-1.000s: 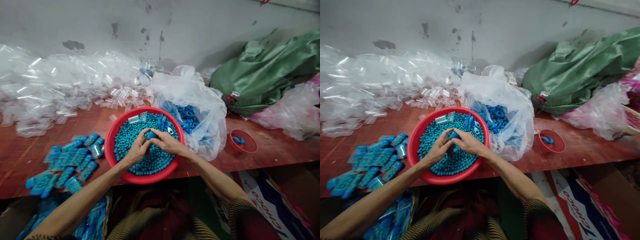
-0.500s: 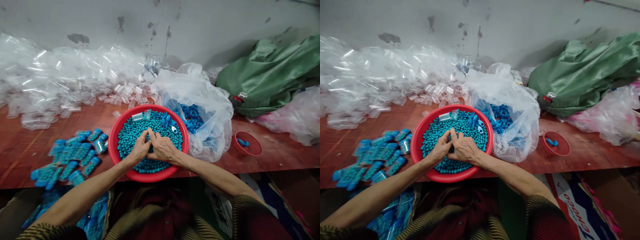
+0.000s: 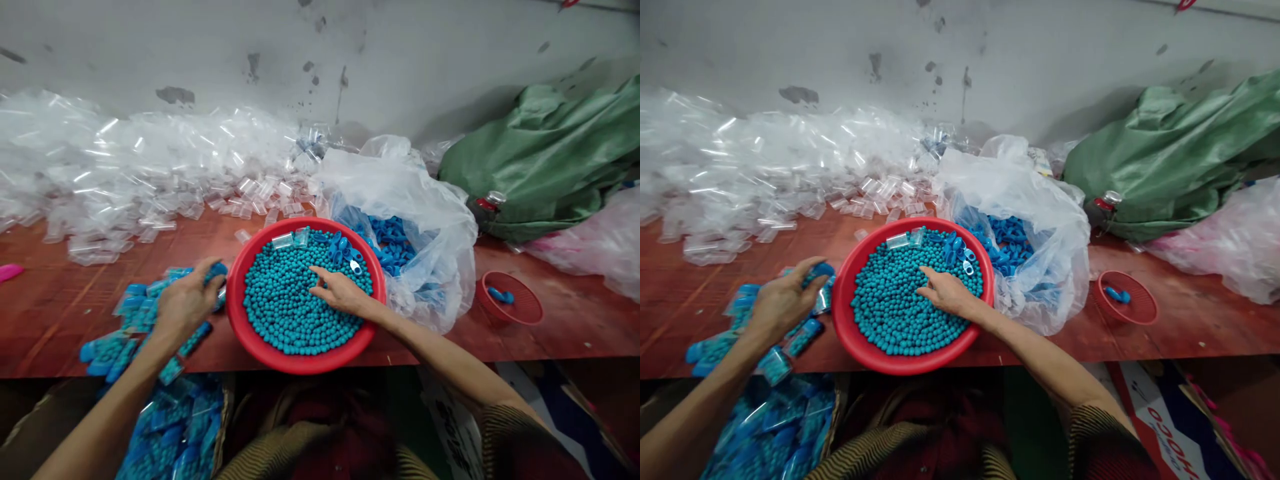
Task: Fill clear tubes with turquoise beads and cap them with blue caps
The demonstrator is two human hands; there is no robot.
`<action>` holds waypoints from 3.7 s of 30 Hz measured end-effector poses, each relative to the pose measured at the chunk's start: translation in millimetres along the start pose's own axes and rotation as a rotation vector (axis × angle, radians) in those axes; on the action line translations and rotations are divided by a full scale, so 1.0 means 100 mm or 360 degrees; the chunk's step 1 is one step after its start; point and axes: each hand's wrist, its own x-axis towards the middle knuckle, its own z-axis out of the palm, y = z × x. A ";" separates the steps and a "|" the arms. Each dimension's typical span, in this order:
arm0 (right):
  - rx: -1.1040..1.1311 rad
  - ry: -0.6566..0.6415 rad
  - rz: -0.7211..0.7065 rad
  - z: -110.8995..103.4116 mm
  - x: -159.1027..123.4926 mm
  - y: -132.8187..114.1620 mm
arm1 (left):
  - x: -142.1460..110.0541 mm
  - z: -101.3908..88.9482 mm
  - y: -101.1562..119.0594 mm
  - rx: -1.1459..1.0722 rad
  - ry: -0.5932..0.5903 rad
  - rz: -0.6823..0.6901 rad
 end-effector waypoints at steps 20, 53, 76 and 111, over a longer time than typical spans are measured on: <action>-0.0136 0.0257 0.0011 -0.19 0.09 0.16 | 0.92 0.61 1.03 0.0318 -0.0301 0.0721; 0.0777 0.0542 0.0199 -0.37 0.13 0.34 | 0.31 0.87 0.99 -0.2194 -0.1558 -0.0203; 0.0800 0.0356 -0.0198 -0.24 0.11 0.10 | 0.07 0.73 1.01 -0.2410 -0.1361 0.0095; -0.1167 0.0154 0.0361 -0.29 0.01 -0.16 | -0.06 0.65 0.83 -0.2461 -0.1220 -0.0077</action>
